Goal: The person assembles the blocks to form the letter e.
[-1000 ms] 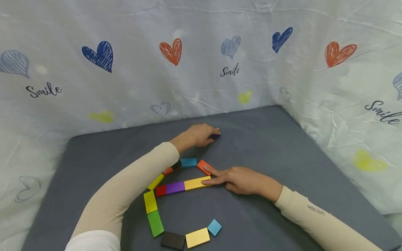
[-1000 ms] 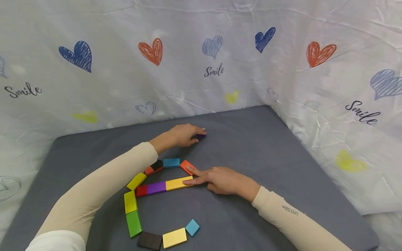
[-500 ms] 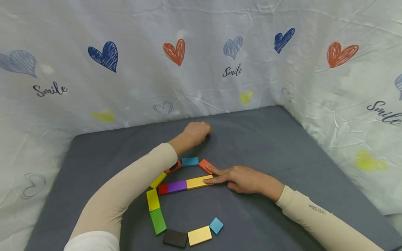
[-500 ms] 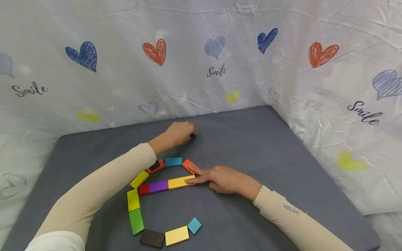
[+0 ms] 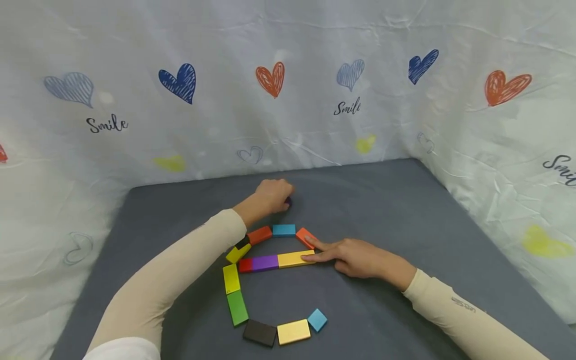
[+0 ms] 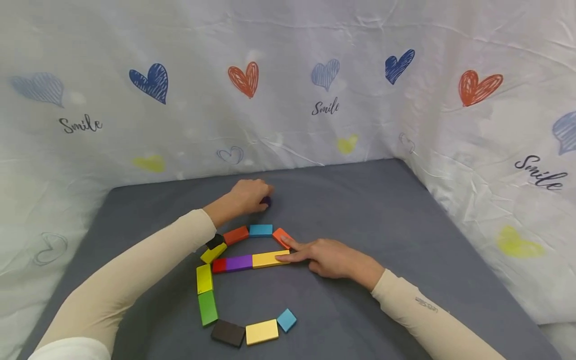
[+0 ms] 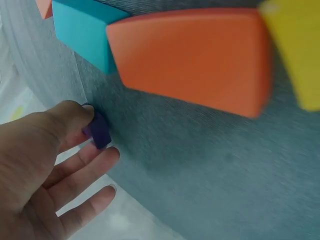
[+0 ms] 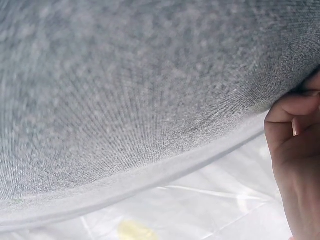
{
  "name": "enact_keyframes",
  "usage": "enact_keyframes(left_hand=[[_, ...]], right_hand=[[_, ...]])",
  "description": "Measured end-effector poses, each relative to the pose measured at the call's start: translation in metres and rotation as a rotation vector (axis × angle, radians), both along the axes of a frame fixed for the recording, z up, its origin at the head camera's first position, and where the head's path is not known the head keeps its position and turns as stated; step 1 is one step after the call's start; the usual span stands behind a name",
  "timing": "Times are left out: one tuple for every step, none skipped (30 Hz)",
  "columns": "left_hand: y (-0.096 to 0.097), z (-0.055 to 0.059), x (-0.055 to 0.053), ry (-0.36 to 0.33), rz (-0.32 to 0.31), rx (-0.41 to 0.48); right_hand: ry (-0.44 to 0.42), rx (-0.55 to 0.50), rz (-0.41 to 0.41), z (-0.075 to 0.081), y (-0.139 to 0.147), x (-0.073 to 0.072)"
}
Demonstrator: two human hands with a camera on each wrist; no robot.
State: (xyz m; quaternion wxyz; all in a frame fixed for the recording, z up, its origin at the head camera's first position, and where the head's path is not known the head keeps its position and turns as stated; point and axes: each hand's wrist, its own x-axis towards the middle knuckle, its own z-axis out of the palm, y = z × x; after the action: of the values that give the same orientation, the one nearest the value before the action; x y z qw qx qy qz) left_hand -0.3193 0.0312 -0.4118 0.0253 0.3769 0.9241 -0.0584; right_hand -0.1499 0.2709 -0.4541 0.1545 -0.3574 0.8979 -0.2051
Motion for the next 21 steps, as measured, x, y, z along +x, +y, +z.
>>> enact_keyframes(left_hand=[[-0.004,0.001,0.001,-0.004,0.008,0.006],[-0.008,0.002,0.002,-0.011,0.018,0.015],[-0.013,0.004,0.003,-0.016,0.029,0.022],[-0.017,0.005,0.005,-0.019,0.041,0.028],[-0.021,0.008,0.006,-0.022,0.051,0.034],[-0.025,0.010,0.007,-0.025,0.062,0.040],[-0.030,0.012,0.009,-0.031,0.072,0.049],[-0.034,0.015,0.011,-0.035,0.081,0.057],[-0.038,0.017,0.013,-0.038,0.089,0.069],[-0.043,0.019,0.015,-0.043,0.100,0.081],[-0.047,0.022,0.017,-0.049,0.106,0.095],[-0.051,0.024,0.019,-0.055,0.113,0.108],[-0.055,0.026,0.022,-0.060,0.119,0.122],[-0.059,0.028,0.025,-0.063,0.123,0.133],[-0.062,0.029,0.028,-0.068,0.128,0.144],[-0.066,0.031,0.032,-0.073,0.132,0.151],[-0.069,0.032,0.036,-0.074,0.131,0.158],[-0.072,0.033,0.040,-0.076,0.133,0.162],[-0.075,0.034,0.044,-0.079,0.134,0.168],[-0.078,0.035,0.049,-0.085,0.133,0.173],[-0.081,0.036,0.054,-0.090,0.133,0.177]], right_hand=[[-0.002,-0.003,-0.001,0.000,0.000,0.000],[-0.003,-0.004,0.000,0.000,0.000,0.000],[-0.006,-0.008,0.002,0.000,0.000,0.001],[-0.006,-0.011,0.003,0.000,0.000,0.001],[-0.007,-0.014,0.006,0.000,0.000,0.001],[-0.007,-0.018,0.010,0.000,0.000,0.001],[-0.009,-0.023,0.010,0.000,-0.001,0.000],[-0.011,-0.025,0.012,0.000,-0.001,0.000],[-0.012,-0.028,0.013,-0.001,-0.001,0.000],[-0.015,-0.029,0.013,-0.001,-0.001,0.000],[-0.017,-0.028,0.013,-0.001,-0.001,0.000],[-0.018,-0.027,0.012,-0.001,-0.001,-0.001],[-0.019,-0.025,0.011,0.000,-0.001,0.000],[-0.019,-0.022,0.011,0.000,-0.001,0.000],[-0.015,-0.023,0.012,0.001,-0.001,0.000],[-0.013,-0.025,0.013,0.001,-0.001,0.000],[-0.009,-0.026,0.013,0.001,-0.001,0.001],[-0.006,-0.031,0.015,0.002,-0.001,0.001],[-0.001,-0.032,0.017,0.002,-0.002,0.001],[0.002,-0.035,0.018,0.002,-0.002,0.001],[0.005,-0.035,0.019,0.002,-0.002,0.001]])
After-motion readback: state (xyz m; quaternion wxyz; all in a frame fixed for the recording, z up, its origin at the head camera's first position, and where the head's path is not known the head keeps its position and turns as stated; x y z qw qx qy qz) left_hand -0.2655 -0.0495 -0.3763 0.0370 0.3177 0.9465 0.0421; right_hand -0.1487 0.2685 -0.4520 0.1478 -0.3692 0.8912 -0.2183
